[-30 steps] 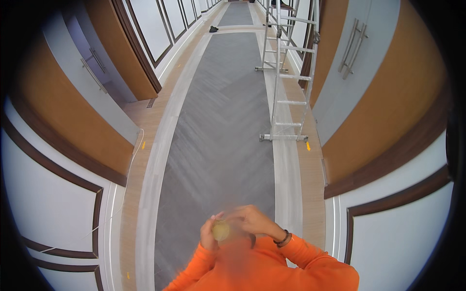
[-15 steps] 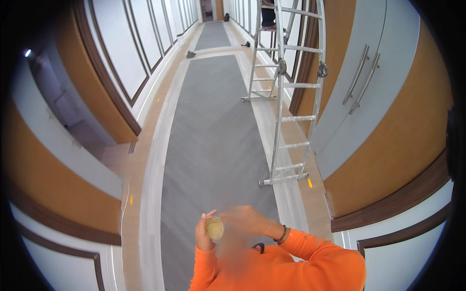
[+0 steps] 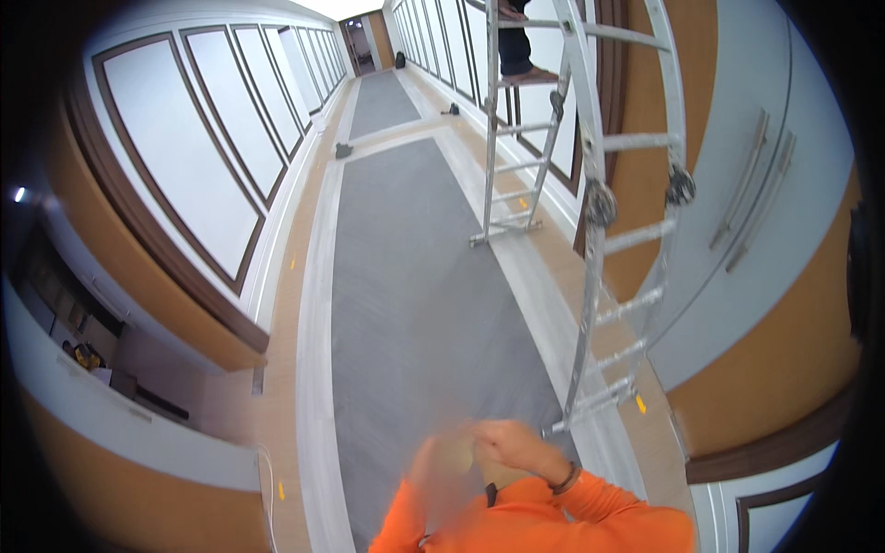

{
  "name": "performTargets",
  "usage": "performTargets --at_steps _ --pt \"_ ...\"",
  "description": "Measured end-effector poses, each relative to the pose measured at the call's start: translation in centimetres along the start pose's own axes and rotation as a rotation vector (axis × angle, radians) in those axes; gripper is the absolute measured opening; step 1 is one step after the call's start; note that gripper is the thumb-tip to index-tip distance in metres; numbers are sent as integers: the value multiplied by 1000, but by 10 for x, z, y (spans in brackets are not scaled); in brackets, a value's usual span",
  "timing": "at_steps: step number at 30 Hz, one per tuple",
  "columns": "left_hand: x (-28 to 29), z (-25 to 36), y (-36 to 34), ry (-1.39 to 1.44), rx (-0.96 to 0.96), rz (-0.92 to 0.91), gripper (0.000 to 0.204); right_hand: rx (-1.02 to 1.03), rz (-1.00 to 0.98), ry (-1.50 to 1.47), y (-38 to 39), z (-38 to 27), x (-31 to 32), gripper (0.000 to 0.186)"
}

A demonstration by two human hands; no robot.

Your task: The person applies a yellowish paste to the seams of a wall panel using a small spatula. They repeatedly scoop paste from a container and smooth it into the gaps between the white and dark wood trim. The person walks down a hallway and briefly enters a cluttered room before returning to the wall.

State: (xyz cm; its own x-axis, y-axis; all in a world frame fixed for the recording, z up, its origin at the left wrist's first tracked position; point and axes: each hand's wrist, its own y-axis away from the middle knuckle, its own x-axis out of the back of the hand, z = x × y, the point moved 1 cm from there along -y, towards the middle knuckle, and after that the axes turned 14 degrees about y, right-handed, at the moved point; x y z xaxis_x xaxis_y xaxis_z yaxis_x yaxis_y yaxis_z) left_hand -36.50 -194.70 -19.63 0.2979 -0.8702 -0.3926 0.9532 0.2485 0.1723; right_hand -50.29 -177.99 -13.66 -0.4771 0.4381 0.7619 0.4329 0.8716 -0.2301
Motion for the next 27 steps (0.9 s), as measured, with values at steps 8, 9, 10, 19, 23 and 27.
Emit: performTargets --at_steps 8,9,10,19,23,27 --pt "108 87 -162 604 18 594 58 264 -345 -198 -289 60 20 31" --pt "124 103 -185 628 -31 630 56 290 -396 -219 -323 65 18 31" --pt "140 117 -206 648 -81 666 54 317 -445 -241 -357 68 14 31" --pt "318 185 -409 717 -55 666 54 518 -495 -122 -643 167 -71 32" --pt "377 281 -540 527 77 483 58 373 -358 -138 -763 226 -66 31" --pt "405 371 -669 344 176 297 59 227 -146 -45 -856 265 -27 31"
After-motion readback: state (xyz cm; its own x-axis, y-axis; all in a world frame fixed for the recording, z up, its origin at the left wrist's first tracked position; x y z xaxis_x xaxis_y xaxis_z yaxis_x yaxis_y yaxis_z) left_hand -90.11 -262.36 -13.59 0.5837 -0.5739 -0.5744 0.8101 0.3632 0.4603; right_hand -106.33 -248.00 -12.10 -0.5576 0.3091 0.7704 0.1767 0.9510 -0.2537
